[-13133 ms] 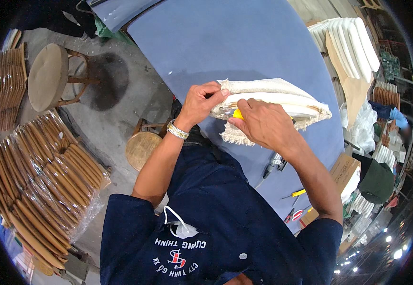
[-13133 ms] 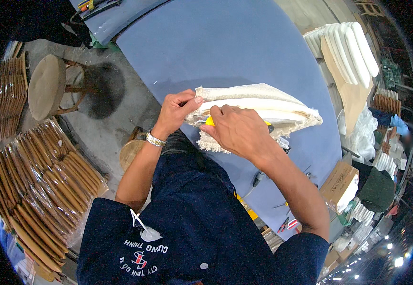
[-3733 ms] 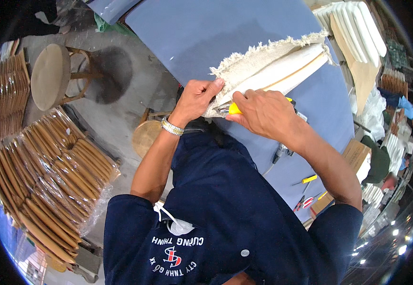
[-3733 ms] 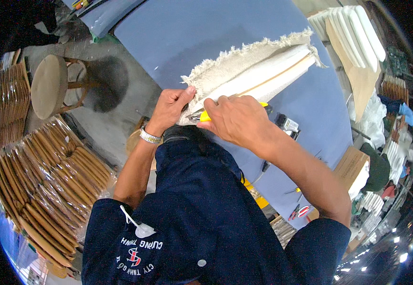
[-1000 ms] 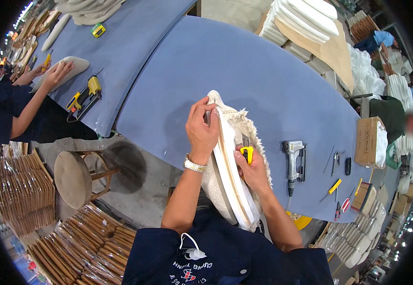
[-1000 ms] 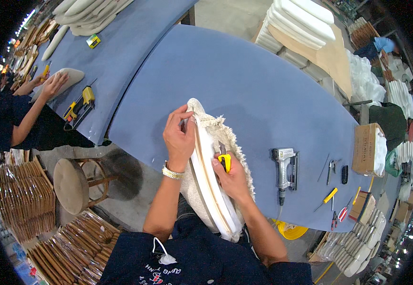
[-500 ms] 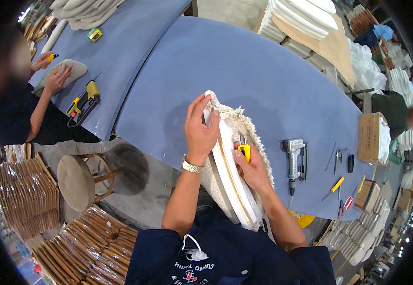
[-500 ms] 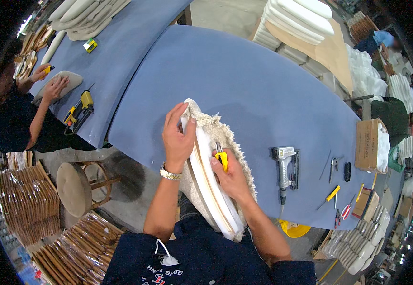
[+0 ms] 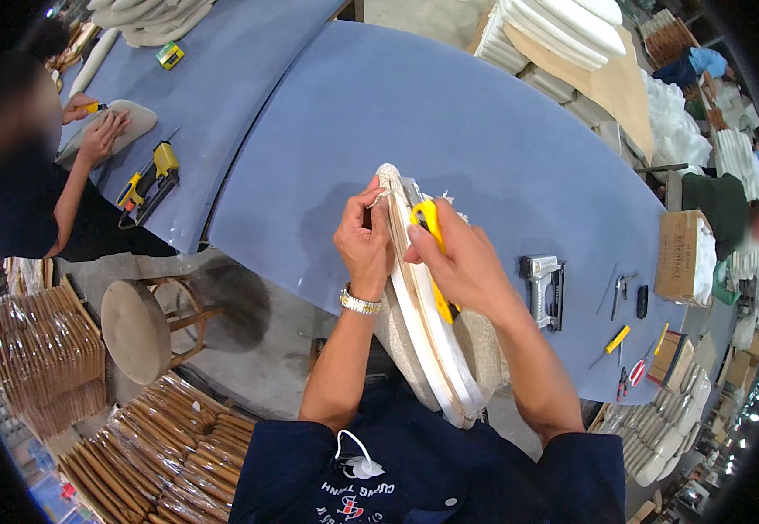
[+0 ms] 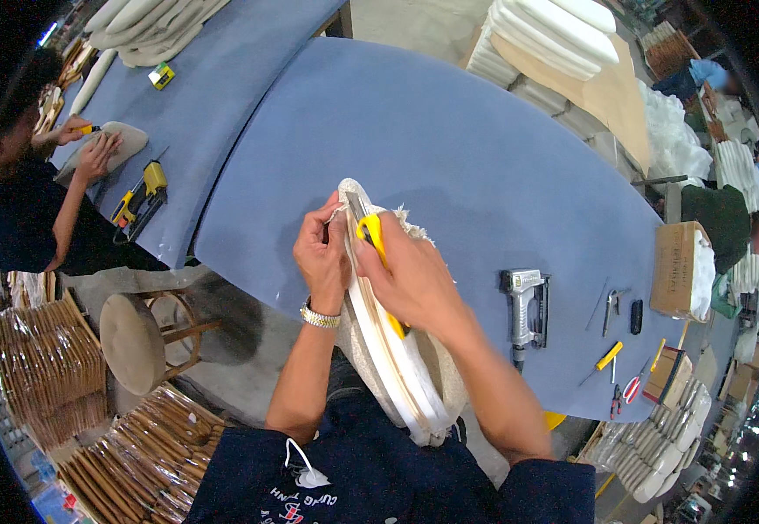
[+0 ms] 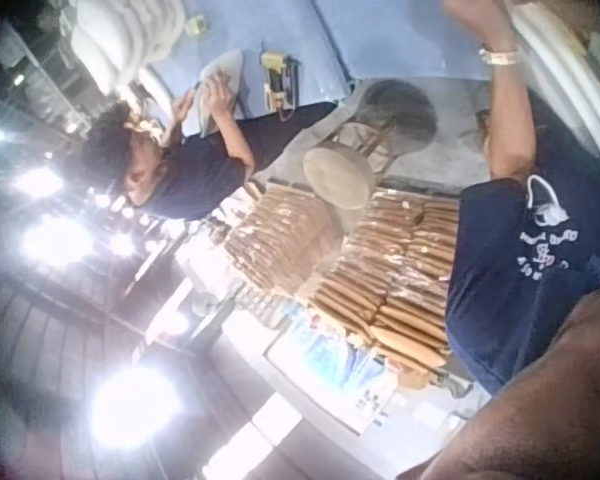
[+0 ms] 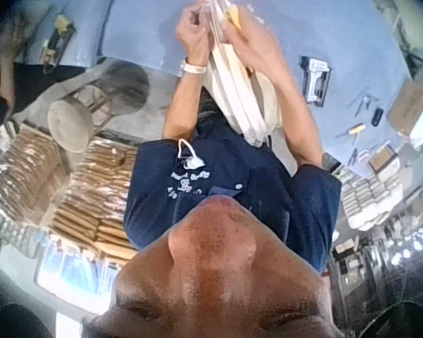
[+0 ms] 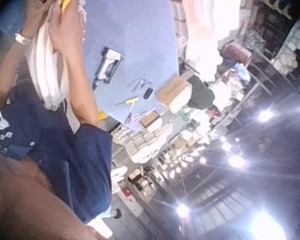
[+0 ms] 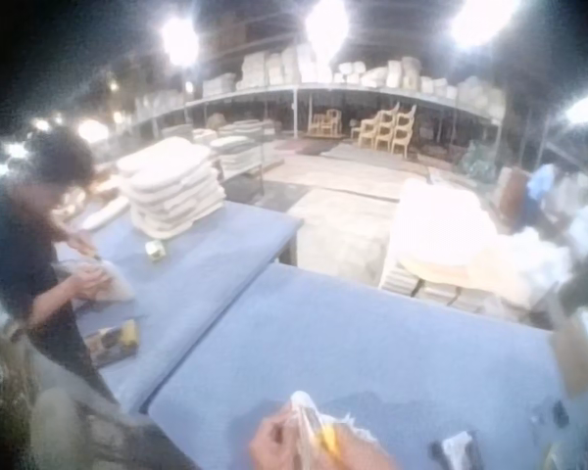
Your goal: The person staples fabric onto cushion foam using a pneumatic staple gun, trims excess fabric with a utility knife, and folds edges to fit the foam. The person handles multiple cushion pieces and places finished units on the table.
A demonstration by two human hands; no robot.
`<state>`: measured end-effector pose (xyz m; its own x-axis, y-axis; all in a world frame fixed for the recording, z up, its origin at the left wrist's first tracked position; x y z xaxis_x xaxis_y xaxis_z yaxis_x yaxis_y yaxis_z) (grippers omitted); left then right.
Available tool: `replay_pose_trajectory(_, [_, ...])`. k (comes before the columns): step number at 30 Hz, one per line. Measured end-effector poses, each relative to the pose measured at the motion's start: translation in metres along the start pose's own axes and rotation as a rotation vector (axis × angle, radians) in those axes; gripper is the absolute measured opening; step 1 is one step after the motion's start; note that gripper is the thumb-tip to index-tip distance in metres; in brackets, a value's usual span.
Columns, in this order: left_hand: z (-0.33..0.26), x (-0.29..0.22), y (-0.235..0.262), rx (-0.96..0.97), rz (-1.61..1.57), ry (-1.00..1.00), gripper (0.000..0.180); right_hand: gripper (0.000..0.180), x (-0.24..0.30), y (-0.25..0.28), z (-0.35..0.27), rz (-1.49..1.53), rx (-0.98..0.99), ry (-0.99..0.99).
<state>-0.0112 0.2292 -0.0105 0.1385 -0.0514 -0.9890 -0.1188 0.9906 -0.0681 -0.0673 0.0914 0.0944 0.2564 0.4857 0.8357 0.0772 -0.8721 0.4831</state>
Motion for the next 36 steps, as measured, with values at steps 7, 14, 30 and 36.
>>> replay_pose_trajectory(7, [0.000, 0.004, -0.007, -0.013, -0.108, -0.001, 0.011, 0.036, -0.025, -0.016, 0.043, -0.278, 0.125, -0.130])
replay_pose_trajectory(14, [0.001, 0.005, -0.008, 0.014, -0.121, 0.020, 0.012, 0.040, -0.033, -0.024, 0.048, -0.236, 0.142, -0.170])
replay_pose_trajectory(30, [0.003, 0.006, -0.010, 0.020, -0.121, 0.035, 0.009, 0.031, -0.034, -0.025, 0.053, -0.335, 0.061, -0.083])
replay_pose_trajectory(36, [0.003, 0.002, -0.012, 0.020, -0.036, 0.042, 0.009, 0.032, -0.043, -0.021, 0.063, -0.260, 0.188, -0.071])
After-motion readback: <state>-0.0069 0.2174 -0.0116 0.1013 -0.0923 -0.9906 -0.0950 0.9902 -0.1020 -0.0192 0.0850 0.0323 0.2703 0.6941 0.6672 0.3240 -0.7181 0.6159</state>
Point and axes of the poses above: each hand's wrist, its own z-axis towards the middle knuckle, its own y-axis out of the back of the hand, x = y × z, the point moved 8 cm from there along z, towards the middle knuckle, and after that the axes turned 2 degrees about -y, right-handed, at the moved point
